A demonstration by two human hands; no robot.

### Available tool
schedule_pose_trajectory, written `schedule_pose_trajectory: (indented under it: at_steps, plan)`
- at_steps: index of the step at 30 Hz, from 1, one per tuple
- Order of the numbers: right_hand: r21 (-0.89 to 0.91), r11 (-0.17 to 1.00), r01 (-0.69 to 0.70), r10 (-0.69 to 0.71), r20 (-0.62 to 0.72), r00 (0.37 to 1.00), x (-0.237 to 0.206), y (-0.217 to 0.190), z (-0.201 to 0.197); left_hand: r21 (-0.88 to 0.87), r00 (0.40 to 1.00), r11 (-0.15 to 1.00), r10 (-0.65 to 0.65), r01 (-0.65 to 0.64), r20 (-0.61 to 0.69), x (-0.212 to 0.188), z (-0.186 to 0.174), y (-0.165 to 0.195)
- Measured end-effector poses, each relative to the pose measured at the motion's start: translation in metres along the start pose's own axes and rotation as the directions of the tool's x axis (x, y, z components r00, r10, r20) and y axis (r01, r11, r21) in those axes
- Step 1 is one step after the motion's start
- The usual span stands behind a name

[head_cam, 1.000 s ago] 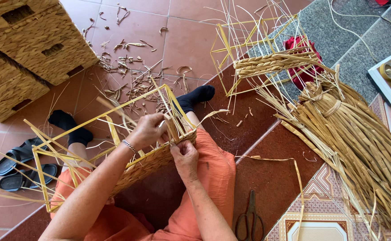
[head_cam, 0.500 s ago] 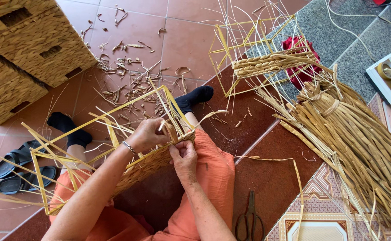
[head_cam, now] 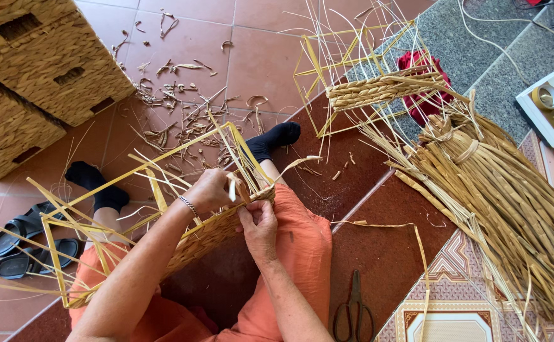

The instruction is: The person sits on the floor with a woven basket frame across their lap and weaves thin wooden strips into the frame, threading and tightening each strip by hand. They occasionally reach for new strips and reposition the frame while continuing to weave.

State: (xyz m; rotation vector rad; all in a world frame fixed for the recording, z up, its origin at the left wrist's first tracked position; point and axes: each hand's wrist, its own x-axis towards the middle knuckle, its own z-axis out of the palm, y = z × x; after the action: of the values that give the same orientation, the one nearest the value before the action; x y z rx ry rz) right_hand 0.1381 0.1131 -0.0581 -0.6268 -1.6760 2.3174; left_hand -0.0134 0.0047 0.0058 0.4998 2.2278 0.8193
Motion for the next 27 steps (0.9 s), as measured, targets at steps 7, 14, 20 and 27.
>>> schedule_pose_trajectory:
  at_steps: [7,14,20,27]
  plan:
    - [0.004,1.0,0.0,0.0,0.003,1.0,0.002,0.003,-0.002,-0.066,0.995,0.995,-0.067,0.072,0.075,-0.003,-0.004,-0.003]
    - [0.0,1.0,0.019,-0.019,-0.002,1.0,0.0,-0.001,0.001,-0.05,0.972,0.98,0.197,-0.192,0.127,-0.003,-0.011,-0.007]
    - [-0.184,0.981,0.059,-0.057,0.016,0.998,-0.011,-0.018,0.004,-0.037,0.992,0.991,0.129,-0.129,-0.01,-0.003,-0.006,0.004]
    - [-0.548,0.799,0.247,-0.211,0.129,0.969,-0.002,-0.023,-0.009,-0.3,0.981,0.953,0.02,0.04,0.194,0.0,-0.004,-0.01]
